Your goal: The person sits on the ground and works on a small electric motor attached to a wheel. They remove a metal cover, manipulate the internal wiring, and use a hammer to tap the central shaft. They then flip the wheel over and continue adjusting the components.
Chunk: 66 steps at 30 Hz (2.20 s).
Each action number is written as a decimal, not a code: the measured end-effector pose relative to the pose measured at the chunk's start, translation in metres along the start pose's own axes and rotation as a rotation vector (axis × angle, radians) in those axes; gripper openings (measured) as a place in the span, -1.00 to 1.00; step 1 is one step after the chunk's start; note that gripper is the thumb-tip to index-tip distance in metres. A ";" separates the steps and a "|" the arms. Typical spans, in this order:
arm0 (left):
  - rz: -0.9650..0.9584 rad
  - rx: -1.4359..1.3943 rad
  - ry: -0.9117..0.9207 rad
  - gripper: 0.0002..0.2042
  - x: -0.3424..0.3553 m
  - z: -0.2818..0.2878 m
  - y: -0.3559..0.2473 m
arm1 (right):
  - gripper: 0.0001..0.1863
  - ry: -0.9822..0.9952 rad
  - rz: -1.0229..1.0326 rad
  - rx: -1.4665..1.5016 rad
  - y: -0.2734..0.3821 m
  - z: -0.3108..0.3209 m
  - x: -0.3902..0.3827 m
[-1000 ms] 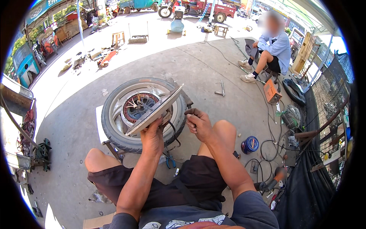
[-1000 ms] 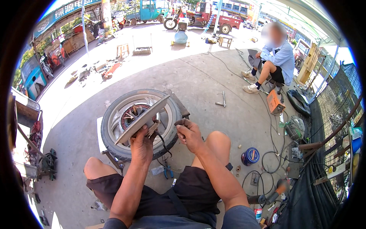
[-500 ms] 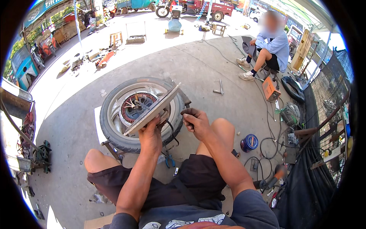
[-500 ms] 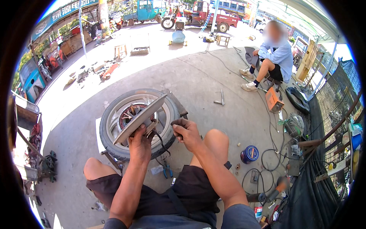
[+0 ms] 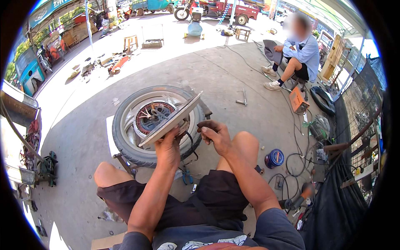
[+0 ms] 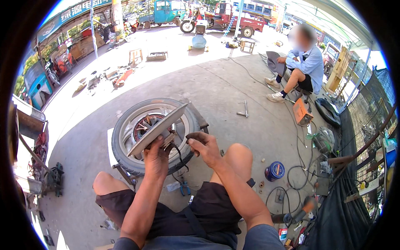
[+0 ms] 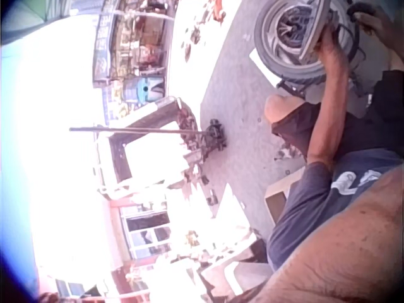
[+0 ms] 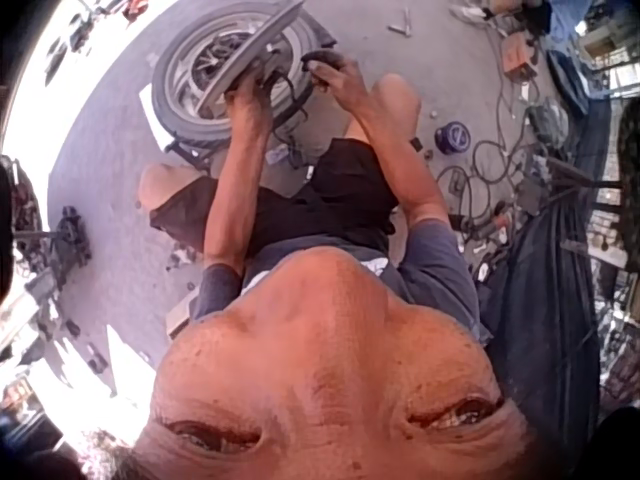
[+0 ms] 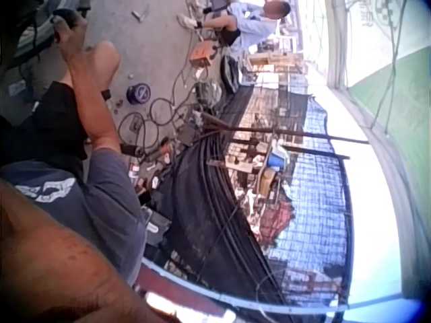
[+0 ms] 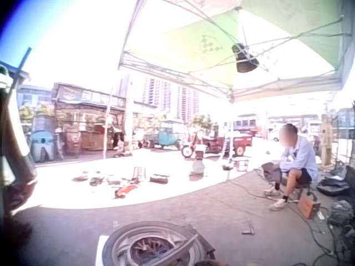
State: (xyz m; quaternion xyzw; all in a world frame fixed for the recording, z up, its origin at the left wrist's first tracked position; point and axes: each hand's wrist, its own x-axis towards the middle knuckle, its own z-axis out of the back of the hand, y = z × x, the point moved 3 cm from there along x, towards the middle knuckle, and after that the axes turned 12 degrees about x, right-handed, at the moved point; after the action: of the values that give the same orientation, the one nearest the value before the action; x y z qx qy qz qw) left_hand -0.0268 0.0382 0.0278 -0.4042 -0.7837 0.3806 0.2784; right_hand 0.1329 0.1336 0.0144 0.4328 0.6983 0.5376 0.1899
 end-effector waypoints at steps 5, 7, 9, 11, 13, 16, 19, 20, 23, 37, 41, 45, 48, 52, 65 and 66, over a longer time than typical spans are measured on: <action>-0.016 0.016 -0.016 -0.57 -0.001 -0.002 -0.007 | -0.65 -0.067 0.012 0.030 -0.003 0.010 0.003; -0.006 0.017 0.005 -0.57 0.001 0.000 -0.008 | -0.65 -0.075 0.024 0.036 -0.001 0.011 0.004; -0.011 0.027 0.002 -0.57 0.002 0.001 -0.010 | -0.65 -0.061 0.029 0.018 0.003 0.009 0.004; -0.005 0.028 0.012 -0.58 0.004 0.001 -0.011 | -0.66 -0.045 0.037 -0.026 0.003 0.011 0.005; 0.009 0.029 0.029 -0.59 0.008 0.004 -0.013 | -0.67 -0.042 0.050 -0.048 0.003 0.010 0.009; 0.053 -0.011 0.036 -0.70 0.008 0.003 -0.022 | -0.71 -0.075 0.093 -0.058 0.013 0.007 0.016; 0.066 -0.012 0.070 -0.69 0.012 0.009 -0.026 | -0.74 -0.126 0.139 -0.072 0.027 0.004 0.026; 0.081 0.017 0.080 -0.62 0.013 0.010 -0.028 | -0.75 -0.140 0.149 -0.088 0.034 0.002 0.030; 0.127 0.072 0.119 -0.43 0.017 0.010 -0.037 | -0.72 -0.188 0.236 -0.088 0.056 -0.003 0.042; 0.282 -0.031 0.220 -0.40 0.044 0.015 -0.059 | -0.73 -0.331 0.644 -0.168 0.094 -0.014 0.125; 0.313 0.003 0.301 -0.33 0.051 0.022 -0.062 | -0.77 -0.360 0.566 -0.130 0.083 -0.008 0.161; 0.327 0.006 0.352 -0.33 0.053 0.022 -0.061 | -0.79 -0.386 0.452 -0.134 0.052 0.008 0.182; 0.339 0.040 0.391 -0.24 0.058 0.022 -0.065 | -0.79 -0.390 0.386 -0.185 0.034 0.016 0.189; 0.394 0.036 0.464 -0.19 0.067 0.029 -0.065 | -0.77 -0.391 0.328 -0.248 0.014 0.034 0.204; 0.554 -0.311 0.456 0.06 0.068 0.065 -0.074 | -0.72 -0.353 0.148 -0.358 -0.036 0.031 0.208; 0.567 -0.329 0.430 0.04 0.069 0.065 -0.075 | -0.72 -0.362 0.140 -0.363 -0.040 0.035 0.208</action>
State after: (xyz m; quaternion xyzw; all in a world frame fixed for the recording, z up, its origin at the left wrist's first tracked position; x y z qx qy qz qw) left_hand -0.1424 0.0433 0.0621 -0.7144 -0.6154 0.2182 0.2516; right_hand 0.0276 0.3200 0.0076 0.5281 0.5132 0.5798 0.3486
